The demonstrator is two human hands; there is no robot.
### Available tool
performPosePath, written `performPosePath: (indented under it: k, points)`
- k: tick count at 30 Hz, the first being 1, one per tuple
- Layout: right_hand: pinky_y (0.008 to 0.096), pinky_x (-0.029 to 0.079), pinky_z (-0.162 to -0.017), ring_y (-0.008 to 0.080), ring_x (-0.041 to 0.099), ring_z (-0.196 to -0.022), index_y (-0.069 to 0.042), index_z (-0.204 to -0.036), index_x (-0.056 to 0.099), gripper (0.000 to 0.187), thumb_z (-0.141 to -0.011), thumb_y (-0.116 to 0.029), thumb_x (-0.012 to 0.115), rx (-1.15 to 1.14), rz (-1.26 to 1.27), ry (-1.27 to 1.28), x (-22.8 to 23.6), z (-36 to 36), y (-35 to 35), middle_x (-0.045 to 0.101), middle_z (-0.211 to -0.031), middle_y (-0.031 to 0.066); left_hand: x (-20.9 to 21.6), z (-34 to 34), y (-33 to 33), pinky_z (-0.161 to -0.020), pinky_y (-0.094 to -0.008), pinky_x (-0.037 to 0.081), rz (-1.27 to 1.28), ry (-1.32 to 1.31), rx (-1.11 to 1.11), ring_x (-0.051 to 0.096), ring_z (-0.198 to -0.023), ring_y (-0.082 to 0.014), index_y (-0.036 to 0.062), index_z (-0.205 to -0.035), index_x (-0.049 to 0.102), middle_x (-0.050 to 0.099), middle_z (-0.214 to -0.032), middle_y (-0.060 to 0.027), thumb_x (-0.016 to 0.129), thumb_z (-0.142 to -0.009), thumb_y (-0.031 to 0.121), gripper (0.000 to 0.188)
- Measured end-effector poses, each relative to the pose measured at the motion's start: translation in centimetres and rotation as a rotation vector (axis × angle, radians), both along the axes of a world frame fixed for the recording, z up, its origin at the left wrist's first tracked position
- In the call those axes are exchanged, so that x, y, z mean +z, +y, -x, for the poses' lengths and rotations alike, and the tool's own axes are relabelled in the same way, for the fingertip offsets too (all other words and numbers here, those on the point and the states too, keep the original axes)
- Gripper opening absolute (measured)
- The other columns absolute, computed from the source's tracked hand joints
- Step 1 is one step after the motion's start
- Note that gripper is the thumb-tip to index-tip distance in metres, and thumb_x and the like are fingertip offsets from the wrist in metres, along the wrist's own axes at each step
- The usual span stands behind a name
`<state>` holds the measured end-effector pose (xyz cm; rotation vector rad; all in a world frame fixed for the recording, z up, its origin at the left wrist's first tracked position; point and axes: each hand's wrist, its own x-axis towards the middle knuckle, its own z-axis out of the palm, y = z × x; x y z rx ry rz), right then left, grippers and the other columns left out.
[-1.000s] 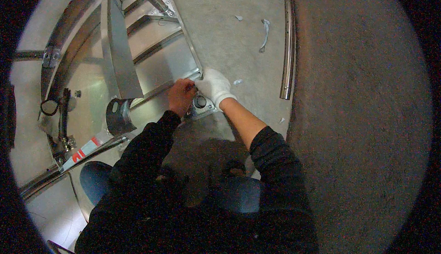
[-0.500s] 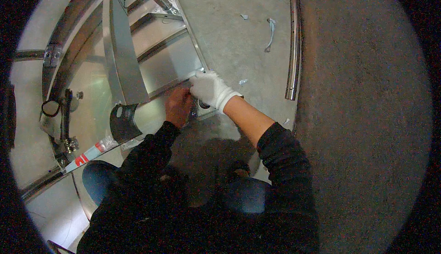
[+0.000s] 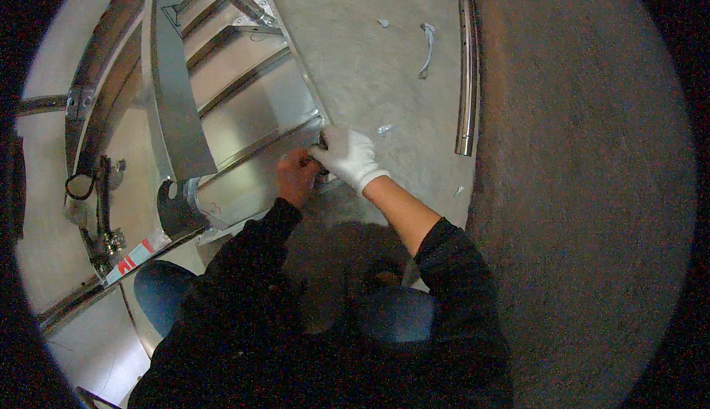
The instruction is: The person kneels on the floor and assembles a metal structure by inserting bolts and tightening them with a wrench. They repeatedly wipe the metal surface with a cloth and handle various metal components.
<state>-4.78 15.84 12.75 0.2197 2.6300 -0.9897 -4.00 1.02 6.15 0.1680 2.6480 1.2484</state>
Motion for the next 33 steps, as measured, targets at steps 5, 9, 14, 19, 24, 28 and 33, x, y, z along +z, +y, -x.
performPosePath:
  k: [5, 9, 14, 19, 24, 28, 33]
  points:
    - [0.0438, 0.046, -0.069, 0.0363, 0.060, -0.080, -0.005, -0.081, 0.060, 0.027, -0.075, -0.030, 0.059, 0.042, -0.076, 0.066, -1.6, 0.1, 0.0, 0.061, -0.084, 0.0175, -0.8, -0.6, 0.9, -0.052, -0.0304, 0.048, -0.232, -0.262, 0.082, 0.058, -0.056, -0.0141, 0.0013, -0.074, 0.061, 0.061, -0.062, -0.0073, 0.064, -0.071, 0.012, 0.012]
    - [0.0421, 0.046, -0.066, 0.0315, 0.060, -0.080, -0.010, -0.077, 0.061, 0.011, -0.074, -0.020, 0.057, 0.276, -0.289, 0.330, -2.4, 0.4, 0.3, 0.059, -0.085, 0.0111, -2.0, -0.6, 0.0, -0.063, -0.0311, 0.049, -0.282, -0.350, 0.075, 0.060, -0.065, -0.0178, 0.0006, -0.079, 0.061, 0.063, -0.070, -0.0065, 0.064, -0.072, 0.016, 0.017]
    - [0.0340, 0.045, -0.064, 0.0228, 0.057, -0.076, -0.016, -0.067, 0.063, 0.010, -0.072, -0.021, 0.056, 0.499, -0.464, 0.783, -1.5, 1.7, 1.3, 0.057, -0.079, 0.0027, 0.9, 1.7, 0.2, -0.073, -0.0313, 0.048, -0.304, -0.149, 0.086, 0.062, -0.074, -0.0205, 0.0001, -0.087, 0.063, 0.066, -0.080, -0.0083, 0.061, -0.076, 0.014, 0.018]
    - [0.0339, 0.043, -0.066, 0.0225, 0.055, -0.078, -0.013, -0.066, 0.061, 0.006, -0.067, -0.018, 0.059, 0.523, -0.478, 0.755, -2.3, 2.4, 1.3, 0.054, -0.080, 0.0035, 3.5, 3.4, 1.8, -0.071, -0.0334, 0.048, -0.322, -0.271, 0.011, 0.063, -0.074, -0.0252, 0.0005, -0.087, 0.064, 0.066, -0.080, -0.0135, 0.062, -0.076, 0.014, 0.017]
    - [0.0371, 0.045, -0.067, 0.0273, 0.057, -0.081, -0.010, -0.075, 0.062, 0.010, -0.069, -0.018, 0.060, 0.362, -0.348, 0.678, -1.5, 1.4, 2.2, 0.057, -0.081, 0.0068, 1.2, 4.5, 1.4, -0.065, -0.0340, 0.047, -0.109, -0.130, -0.105, 0.061, -0.071, -0.0247, 0.0006, -0.082, 0.064, 0.064, -0.077, -0.0131, 0.061, -0.078, 0.017, 0.017]
    - [0.0409, 0.046, -0.065, 0.0327, 0.059, -0.078, -0.006, -0.079, 0.062, 0.021, -0.074, -0.026, 0.062, -0.009, -0.132, 0.448, -0.4, -0.7, 1.9, 0.059, -0.079, 0.0134, 1.7, 4.4, 1.6, -0.064, -0.0383, 0.046, -0.060, -0.067, -0.136, 0.061, -0.071, -0.0309, 0.0012, -0.078, 0.063, 0.062, -0.075, -0.0160, 0.060, -0.077, 0.020, 0.019]
    - [0.0425, 0.047, -0.064, 0.0356, 0.061, -0.072, -0.002, -0.076, 0.061, 0.037, -0.077, -0.039, 0.061, -0.153, -0.055, 0.211, -0.8, 0.0, 1.2, 0.061, -0.074, 0.0198, 1.2, 4.2, 1.6, -0.063, -0.0387, 0.046, -0.016, -0.001, -0.102, 0.060, -0.071, -0.0322, 0.0009, -0.074, 0.062, 0.062, -0.074, -0.0160, 0.060, -0.076, 0.017, 0.017]
